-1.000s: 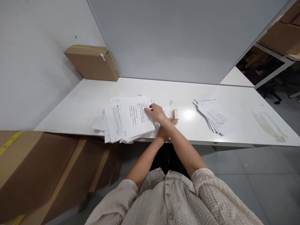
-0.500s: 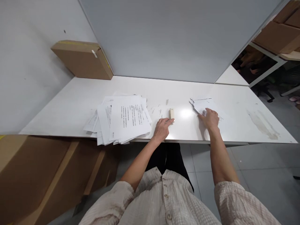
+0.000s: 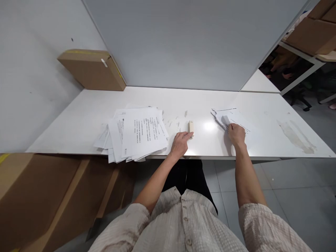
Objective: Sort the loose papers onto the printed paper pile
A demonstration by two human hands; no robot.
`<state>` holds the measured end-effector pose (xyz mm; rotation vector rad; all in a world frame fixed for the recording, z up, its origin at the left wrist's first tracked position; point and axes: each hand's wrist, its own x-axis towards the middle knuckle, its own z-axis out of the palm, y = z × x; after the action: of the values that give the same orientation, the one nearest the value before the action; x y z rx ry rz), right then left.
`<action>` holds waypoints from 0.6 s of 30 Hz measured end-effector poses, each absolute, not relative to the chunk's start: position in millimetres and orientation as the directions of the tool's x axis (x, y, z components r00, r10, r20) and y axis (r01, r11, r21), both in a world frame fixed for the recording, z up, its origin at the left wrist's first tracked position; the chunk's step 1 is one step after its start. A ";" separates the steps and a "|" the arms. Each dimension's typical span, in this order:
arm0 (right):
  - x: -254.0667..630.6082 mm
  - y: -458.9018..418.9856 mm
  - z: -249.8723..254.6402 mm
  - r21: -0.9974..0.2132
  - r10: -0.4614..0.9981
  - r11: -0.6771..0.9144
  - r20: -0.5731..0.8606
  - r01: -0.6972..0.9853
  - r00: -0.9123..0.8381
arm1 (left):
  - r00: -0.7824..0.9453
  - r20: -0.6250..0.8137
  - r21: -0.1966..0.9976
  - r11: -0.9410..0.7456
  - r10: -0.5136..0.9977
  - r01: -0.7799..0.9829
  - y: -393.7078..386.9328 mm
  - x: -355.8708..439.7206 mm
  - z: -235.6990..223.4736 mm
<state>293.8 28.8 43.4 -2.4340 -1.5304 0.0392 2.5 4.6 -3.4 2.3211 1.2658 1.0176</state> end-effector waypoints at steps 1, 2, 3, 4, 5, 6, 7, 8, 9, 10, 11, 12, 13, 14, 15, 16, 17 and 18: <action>290.1 26.2 47.8 -0.204 0.878 -0.402 0.189 0.893 0.439 | 0.354 0.442 0.572 -0.563 0.824 0.596 4.9 2.3 -3.1; 285.6 22.0 53.7 -0.181 0.865 -0.382 0.275 0.906 0.419 | 0.349 0.447 0.587 -0.565 0.824 0.580 5.3 2.1 -2.5; 280.2 16.0 61.0 -0.171 0.848 -0.350 0.360 0.921 0.389 | 0.339 0.455 0.608 -0.565 0.824 0.557 5.7 1.7 -1.6; 273.9 8.0 69.7 -0.177 0.831 -0.305 0.430 0.936 0.353 | 0.320 0.461 0.639 -0.560 0.827 0.527 5.9 1.1 -0.3; 266.8 -1.8 79.5 -0.201 0.819 -0.251 0.477 0.947 0.318 | 0.292 0.462 0.679 -0.546 0.837 0.492 5.8 0.4 1.5; 258.9 -13.4 89.8 -0.238 0.815 -0.189 0.503 0.953 0.287 | 0.257 0.454 0.725 -0.522 0.853 0.450 5.4 -0.4 3.6; 250.3 -26.1 100.3 -0.285 0.816 -0.122 0.516 0.951 0.259 | 0.222 0.436 0.775 -0.489 0.872 0.400 4.5 -1.2 6.1; 241.4 -39.6 110.4 -0.335 0.823 -0.053 0.519 0.941 0.231 | 0.193 0.406 0.826 -0.449 0.893 0.341 3.2 -2.0 8.8; 232.4 -52.9 119.6 -0.385 0.830 0.014 0.519 0.923 0.204 | 0.177 0.368 0.874 -0.405 0.913 0.269 1.4 -2.7 11.6; 223.9 -65.5 127.5 -0.436 0.841 0.077 0.512 0.896 0.177 | 0.175 0.330 0.915 -0.359 0.928 0.181 -0.7 -3.2 14.4; 216.3 -76.4 133.8 -0.490 0.853 0.130 0.499 0.862 0.155 | 0.185 0.293 0.947 -0.311 0.938 0.076 -3.0 -3.4 16.9; 210.1 -85.1 138.2 -0.547 0.871 0.175 0.474 0.819 0.131 | 0.208 0.252 0.968 -0.249 0.945 -0.042 -5.5 -3.4 19.2; 205.9 -91.1 140.7 -0.610 0.892 0.211 0.439 0.764 0.104 | 0.239 0.203 0.973 -0.168 0.949 -0.160 -7.9 -3.1 21.2; 204.0 -94.0 141.1 -0.675 0.918 0.234 0.391 0.699 0.071 | 0.273 0.149 0.961 -0.074 0.950 -0.267 -10.2 -2.6 22.9; 204.7 -93.4 139.4 -0.737 0.942 0.237 0.334 0.633 0.036 | 0.303 0.092 0.935 0.022 0.949 -0.353 -12.1 -2.1 24.3; 207.9 -89.6 135.6 -0.789 0.962 0.215 0.272 0.575 0.014 | 0.324 0.036 0.902 0.109 0.946 -0.418 -13.5 -1.6 25.3; 213.5 -82.6 130.1 -0.823 0.974 0.175 0.223 0.540 0.024 | 0.329 -0.012 0.868 0.173 0.944 -0.466 -14.3 -1.3 25.9; 221.1 -72.8 122.8 -0.833 0.979 0.120 0.190 0.540 0.075 | 0.313 -0.046 0.839 0.206 0.949 -0.503 -14.4 -1.0 26.0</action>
<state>221.1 -72.8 122.8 -1.5284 -1.5742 0.6722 -1.0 -14.4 26.0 0.8308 0.6559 1.1188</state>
